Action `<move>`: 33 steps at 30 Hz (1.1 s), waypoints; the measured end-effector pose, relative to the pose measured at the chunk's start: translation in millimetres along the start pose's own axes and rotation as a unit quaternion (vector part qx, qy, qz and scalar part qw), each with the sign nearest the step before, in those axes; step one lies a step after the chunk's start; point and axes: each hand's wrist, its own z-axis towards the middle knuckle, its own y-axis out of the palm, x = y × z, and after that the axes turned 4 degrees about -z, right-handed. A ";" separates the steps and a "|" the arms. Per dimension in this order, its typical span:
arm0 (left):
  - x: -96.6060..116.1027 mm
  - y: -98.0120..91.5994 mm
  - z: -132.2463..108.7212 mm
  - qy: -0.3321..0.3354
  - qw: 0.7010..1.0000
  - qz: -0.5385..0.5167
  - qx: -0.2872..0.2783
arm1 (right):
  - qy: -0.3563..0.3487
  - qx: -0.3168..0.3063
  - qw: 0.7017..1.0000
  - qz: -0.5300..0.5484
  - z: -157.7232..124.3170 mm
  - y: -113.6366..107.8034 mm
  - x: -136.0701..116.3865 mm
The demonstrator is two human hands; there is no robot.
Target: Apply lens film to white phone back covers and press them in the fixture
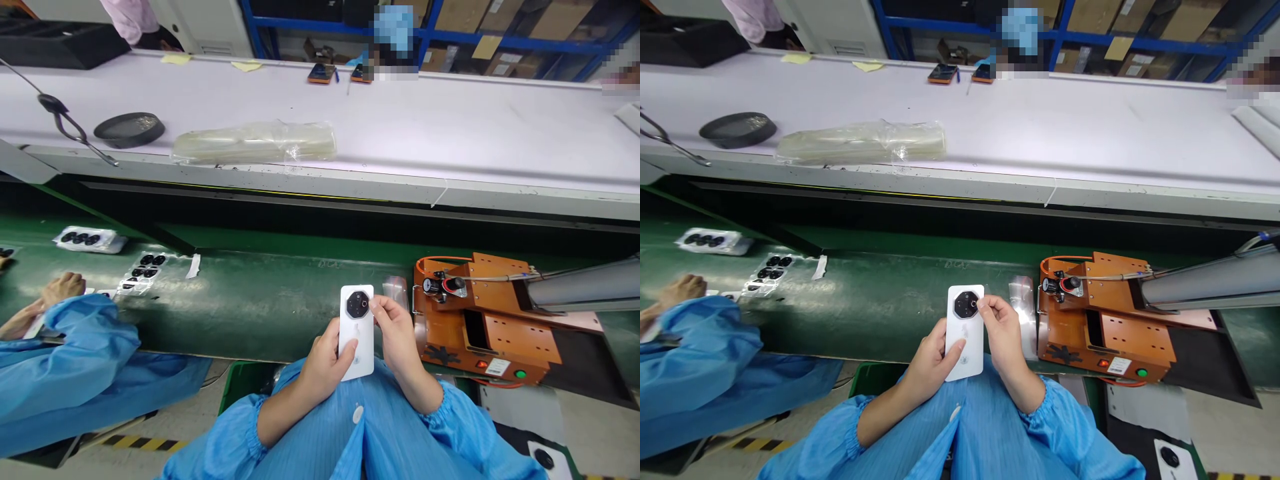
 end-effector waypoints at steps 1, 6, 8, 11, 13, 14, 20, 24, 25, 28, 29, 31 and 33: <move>-0.5 0.0 0.0 -0.001 1.000 -0.001 -0.001 | -0.001 0.001 1.000 -0.001 -0.2 -0.1 0.4; 0.0 -0.4 0.2 -0.002 1.000 0.004 -0.003 | -0.005 0.004 1.000 -0.008 -0.4 0.1 1.2; 1.7 -0.7 0.3 0.003 1.000 0.012 0.000 | -0.003 0.008 1.000 -0.007 -0.2 0.1 0.7; 4.0 -0.8 0.3 0.009 1.000 0.007 0.001 | -0.009 0.013 1.000 -0.010 -0.5 0.0 -0.9; 4.4 -0.5 0.2 0.003 1.000 -0.009 -0.004 | -0.018 0.014 1.000 -0.020 -1.1 0.3 -2.2; 4.2 -0.3 0.2 0.000 1.000 -0.017 -0.005 | -0.023 0.016 0.999 -0.026 -1.3 0.6 -2.7; 2.1 1.6 0.8 -0.015 0.998 -0.063 -0.012 | -0.040 0.044 0.998 -0.015 -1.1 -1.6 -2.7; -3.0 0.5 2.3 -0.029 0.995 -0.093 -0.007 | -0.038 0.019 0.999 -0.021 -12.6 -18.5 7.3; -5.5 0.1 3.4 -0.034 0.995 -0.090 0.000 | -0.025 -0.009 0.999 -0.030 -18.6 -24.2 12.7; -16.6 2.1 11.8 -0.073 0.995 -0.071 -0.002 | 0.036 -0.100 0.994 -0.020 -38.9 -40.2 36.3; -21.0 4.9 16.1 -0.089 0.994 -0.068 -0.016 | 0.051 -0.108 0.993 -0.008 -44.8 -45.0 45.5; -30.4 14.6 25.3 -0.116 0.988 -0.074 -0.071 | 0.070 -0.073 0.995 0.006 -54.7 -55.9 63.6; -40.2 27.7 32.9 -0.132 0.976 -0.087 -0.151 | 0.081 -0.004 0.997 0.003 -64.1 -71.5 78.6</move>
